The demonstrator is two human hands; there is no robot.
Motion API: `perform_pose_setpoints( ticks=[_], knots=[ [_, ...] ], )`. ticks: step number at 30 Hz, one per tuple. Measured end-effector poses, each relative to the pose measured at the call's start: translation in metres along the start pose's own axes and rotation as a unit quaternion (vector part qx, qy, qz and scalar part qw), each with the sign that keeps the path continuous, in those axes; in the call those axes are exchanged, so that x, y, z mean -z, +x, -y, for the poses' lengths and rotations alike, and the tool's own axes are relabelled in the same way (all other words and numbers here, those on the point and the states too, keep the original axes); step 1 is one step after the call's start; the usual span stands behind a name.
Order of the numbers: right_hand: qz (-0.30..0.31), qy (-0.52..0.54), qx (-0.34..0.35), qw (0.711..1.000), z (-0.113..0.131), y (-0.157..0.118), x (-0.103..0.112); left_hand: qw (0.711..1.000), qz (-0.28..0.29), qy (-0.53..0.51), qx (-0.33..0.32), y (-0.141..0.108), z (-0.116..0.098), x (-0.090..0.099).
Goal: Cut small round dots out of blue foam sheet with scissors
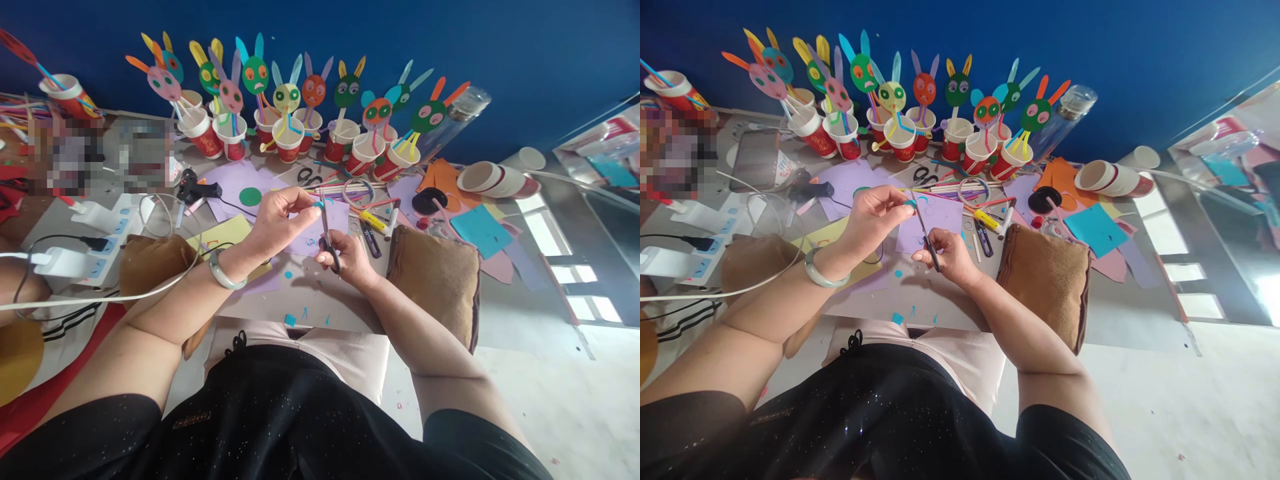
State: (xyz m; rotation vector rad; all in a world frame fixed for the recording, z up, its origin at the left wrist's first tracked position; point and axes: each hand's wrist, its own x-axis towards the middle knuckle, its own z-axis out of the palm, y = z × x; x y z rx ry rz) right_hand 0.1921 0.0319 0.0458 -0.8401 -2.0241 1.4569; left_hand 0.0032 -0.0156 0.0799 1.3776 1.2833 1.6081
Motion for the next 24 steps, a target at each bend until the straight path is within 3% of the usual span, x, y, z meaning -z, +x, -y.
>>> perform_pose_setpoints(
  ticks=[24],
  knots=[
    [0.006,0.006,0.003,1.000,-0.0016,0.0000,0.0005,0.999,-0.003,-0.011,-0.036,0.0011,0.0045,-0.0006]
  ],
)
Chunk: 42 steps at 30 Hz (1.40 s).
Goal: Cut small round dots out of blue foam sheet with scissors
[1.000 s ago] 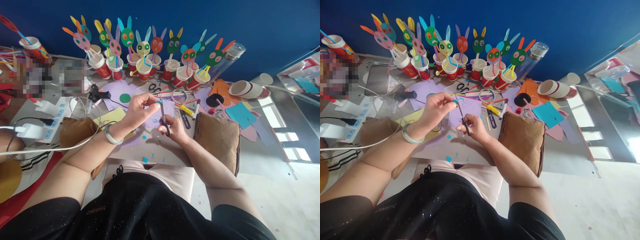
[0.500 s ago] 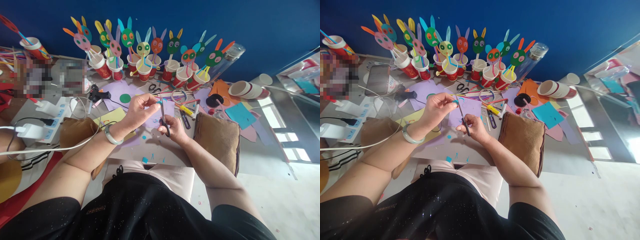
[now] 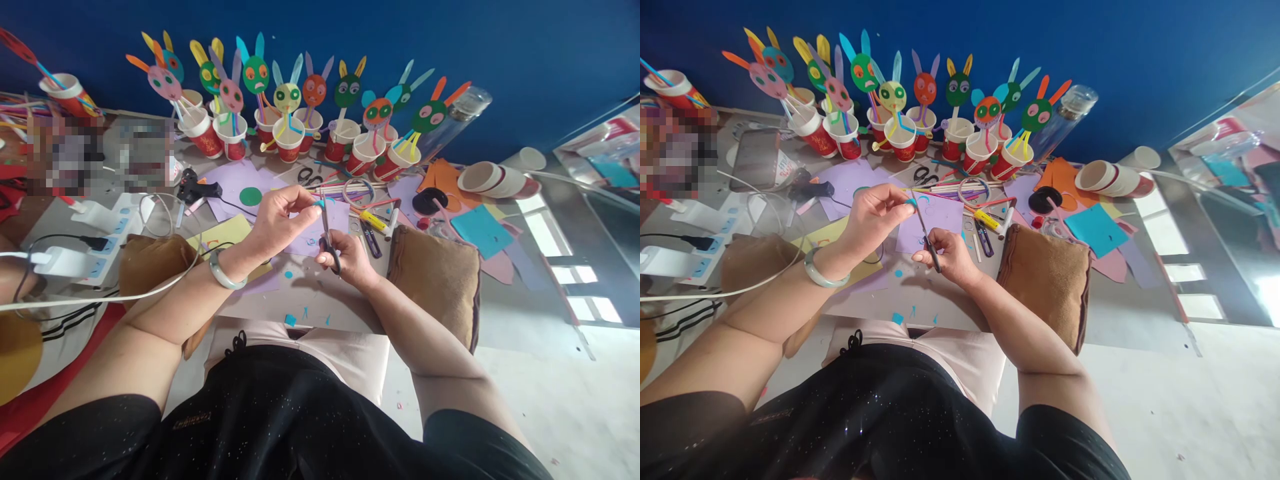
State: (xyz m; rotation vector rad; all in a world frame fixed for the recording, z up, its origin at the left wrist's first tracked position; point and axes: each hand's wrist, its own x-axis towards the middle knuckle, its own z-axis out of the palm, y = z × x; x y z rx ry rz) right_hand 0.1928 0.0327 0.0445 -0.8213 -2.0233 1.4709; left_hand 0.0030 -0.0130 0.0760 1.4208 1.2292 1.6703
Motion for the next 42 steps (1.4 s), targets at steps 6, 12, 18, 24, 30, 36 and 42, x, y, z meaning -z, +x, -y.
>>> perform_pose_setpoints(
  ticks=[6,12,18,24,30,36,42],
  knots=[
    [0.002,-0.002,-0.003,1.000,0.0015,-0.0005,0.0001,1.000,0.001,0.000,0.002,-0.0001,0.0003,-0.0004],
    [0.001,-0.006,-0.008,1.000,0.0001,-0.0008,0.0002,1.000,0.008,0.004,0.014,-0.0006,-0.0008,0.0002],
    [-0.001,-0.008,-0.010,1.000,0.0019,-0.0010,0.0003,0.999,0.020,0.010,0.024,-0.0006,-0.0007,0.0009],
    [0.000,-0.002,-0.008,1.000,0.0025,-0.0006,0.0000,1.000,0.012,0.007,0.021,-0.0005,-0.0011,0.0002],
    [-0.002,0.001,-0.010,1.000,0.0023,-0.0007,-0.0006,1.000,0.013,0.010,0.016,-0.0003,-0.0015,-0.0001],
    [-0.005,-0.007,-0.015,1.000,0.0028,-0.0006,-0.0007,1.000,0.015,0.012,0.023,-0.0006,-0.0033,0.0002],
    [-0.007,-0.010,-0.018,1.000,0.0024,-0.0013,-0.0005,0.999,0.017,0.007,0.026,-0.0003,-0.0039,0.0006]
  ],
)
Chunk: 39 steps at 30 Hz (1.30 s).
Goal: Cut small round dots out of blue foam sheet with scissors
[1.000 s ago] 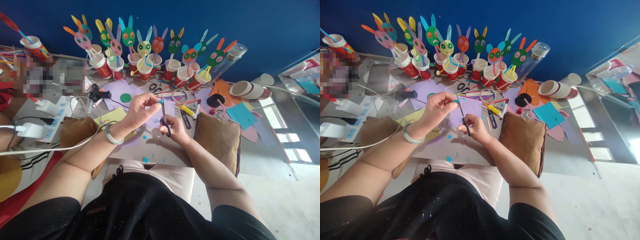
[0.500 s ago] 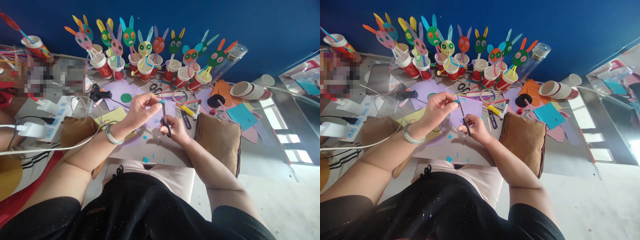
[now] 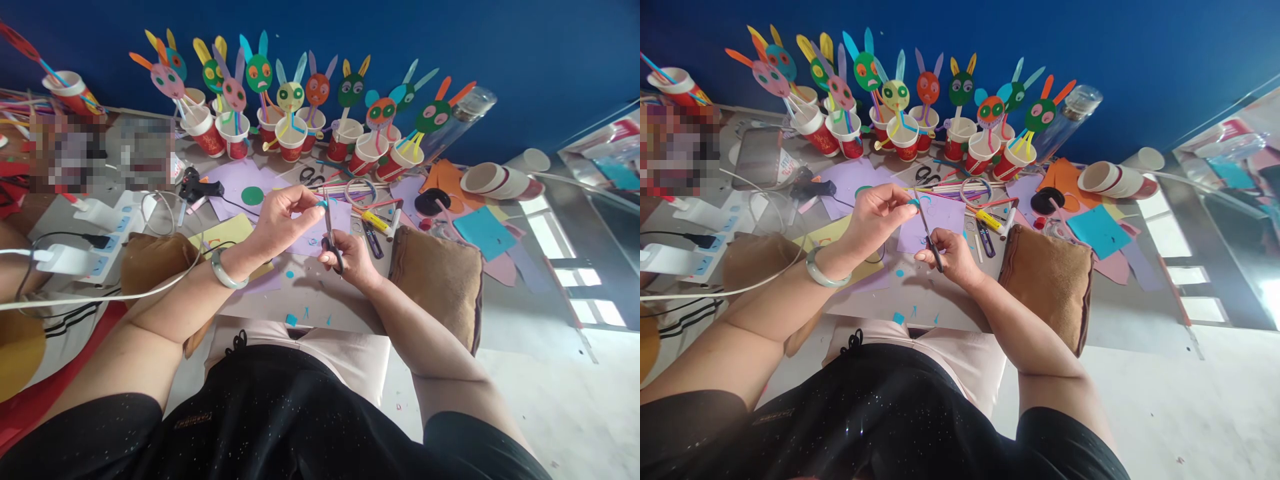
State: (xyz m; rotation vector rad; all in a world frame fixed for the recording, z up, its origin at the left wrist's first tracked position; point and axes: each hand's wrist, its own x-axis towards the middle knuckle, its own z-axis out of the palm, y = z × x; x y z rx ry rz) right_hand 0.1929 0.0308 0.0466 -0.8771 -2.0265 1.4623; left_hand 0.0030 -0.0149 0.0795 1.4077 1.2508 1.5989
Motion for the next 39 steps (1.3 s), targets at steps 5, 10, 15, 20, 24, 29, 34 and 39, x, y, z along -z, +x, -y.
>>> perform_pose_setpoints(
  ticks=[5,10,15,20,24,29,34,39],
  knots=[
    [-0.002,-0.005,0.003,1.000,-0.0013,-0.0002,0.0005,1.000,-0.002,0.004,-0.002,0.0000,0.0003,0.0004],
    [0.003,-0.004,0.002,1.000,-0.0004,-0.0006,0.0004,1.000,-0.011,-0.008,0.001,0.0000,0.0003,-0.0003],
    [0.001,-0.012,0.005,1.000,0.0016,-0.0008,0.0001,1.000,-0.011,-0.008,0.002,-0.0002,0.0024,-0.0003],
    [0.002,-0.009,0.003,1.000,0.0012,-0.0012,0.0000,1.000,-0.007,0.000,0.002,-0.0004,0.0034,0.0008],
    [0.007,-0.010,0.000,1.000,0.0000,-0.0013,0.0003,1.000,-0.011,-0.004,0.001,-0.0006,0.0024,0.0009],
    [0.008,-0.010,0.002,1.000,0.0005,-0.0014,0.0004,1.000,-0.019,-0.008,-0.004,-0.0006,0.0000,0.0001],
    [0.007,-0.006,0.011,1.000,0.0012,-0.0015,-0.0004,1.000,-0.016,0.000,-0.001,-0.0005,0.0000,0.0003],
    [0.009,-0.016,0.008,1.000,0.0016,-0.0013,-0.0009,1.000,-0.010,-0.003,-0.009,-0.0007,0.0003,0.0009]
  ],
)
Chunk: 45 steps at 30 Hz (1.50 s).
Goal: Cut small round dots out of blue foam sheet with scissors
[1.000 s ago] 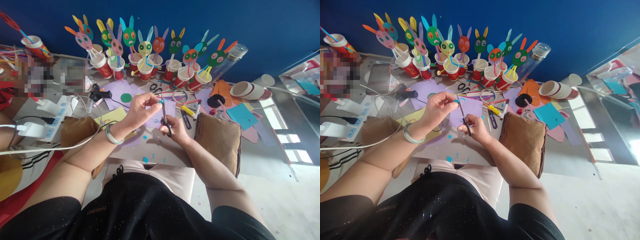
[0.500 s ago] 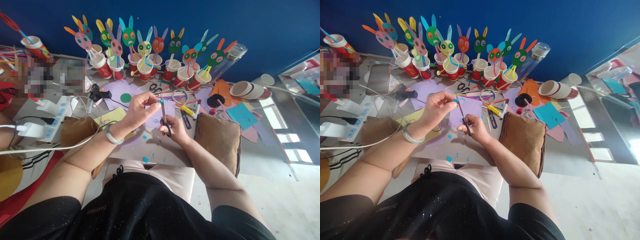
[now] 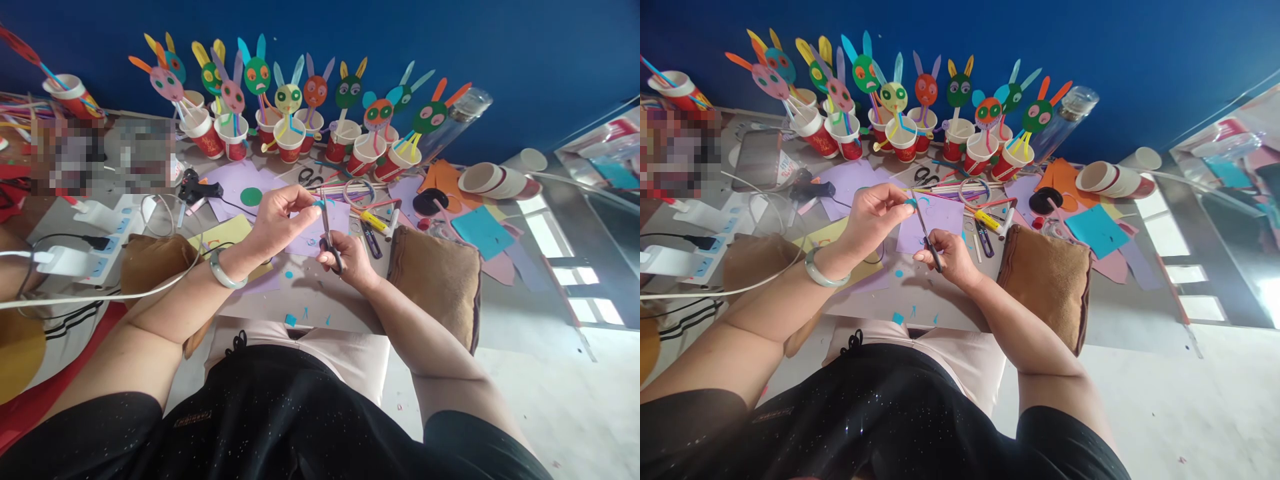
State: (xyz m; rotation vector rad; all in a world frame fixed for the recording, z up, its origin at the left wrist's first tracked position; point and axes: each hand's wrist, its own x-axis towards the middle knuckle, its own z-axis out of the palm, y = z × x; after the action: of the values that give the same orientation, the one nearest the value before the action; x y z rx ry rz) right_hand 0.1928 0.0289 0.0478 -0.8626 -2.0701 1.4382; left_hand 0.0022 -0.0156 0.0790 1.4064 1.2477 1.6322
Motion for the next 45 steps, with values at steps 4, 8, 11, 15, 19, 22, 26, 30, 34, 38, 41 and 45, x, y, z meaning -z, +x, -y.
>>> perform_pose_setpoints(
  ticks=[4,8,11,15,19,22,26,30,34,38,41,45],
  knots=[
    [-0.005,-0.008,0.004,1.000,0.0017,0.0001,0.0002,1.000,-0.003,0.004,-0.004,0.0001,-0.0006,0.0002],
    [-0.005,-0.003,0.008,1.000,0.0020,-0.0001,0.0002,1.000,-0.005,0.003,-0.006,0.0000,-0.0010,0.0005],
    [-0.006,0.001,0.007,1.000,0.0014,-0.0002,0.0001,1.000,-0.005,0.004,-0.005,0.0000,-0.0013,0.0008],
    [-0.005,0.007,0.000,1.000,0.0014,-0.0003,-0.0001,1.000,-0.011,0.008,-0.010,0.0002,-0.0014,0.0008],
    [-0.004,0.013,0.004,1.000,0.0019,-0.0002,0.0000,1.000,-0.016,0.006,-0.015,0.0003,-0.0006,0.0009],
    [-0.005,0.011,0.008,1.000,0.0015,-0.0001,0.0003,1.000,-0.018,0.008,-0.014,0.0000,0.0002,0.0012],
    [-0.005,0.009,0.007,1.000,0.0003,-0.0001,0.0005,1.000,-0.022,0.007,-0.010,-0.0001,0.0006,0.0010],
    [-0.006,0.007,0.008,1.000,-0.0006,0.0000,0.0005,1.000,-0.027,0.003,-0.014,0.0001,0.0001,0.0006],
    [-0.005,0.002,0.006,1.000,-0.0013,0.0001,0.0006,1.000,-0.026,-0.002,-0.016,0.0003,0.0002,0.0011],
    [-0.007,0.004,0.010,1.000,-0.0013,0.0000,0.0007,1.000,-0.022,-0.001,-0.014,0.0005,0.0009,0.0017],
    [-0.007,0.005,0.010,1.000,-0.0012,0.0000,0.0008,1.000,-0.023,0.002,-0.013,0.0003,0.0005,0.0015],
    [-0.011,0.005,0.006,1.000,-0.0026,0.0004,0.0008,0.999,-0.048,0.004,-0.007,-0.0005,-0.0017,0.0012]
  ],
)
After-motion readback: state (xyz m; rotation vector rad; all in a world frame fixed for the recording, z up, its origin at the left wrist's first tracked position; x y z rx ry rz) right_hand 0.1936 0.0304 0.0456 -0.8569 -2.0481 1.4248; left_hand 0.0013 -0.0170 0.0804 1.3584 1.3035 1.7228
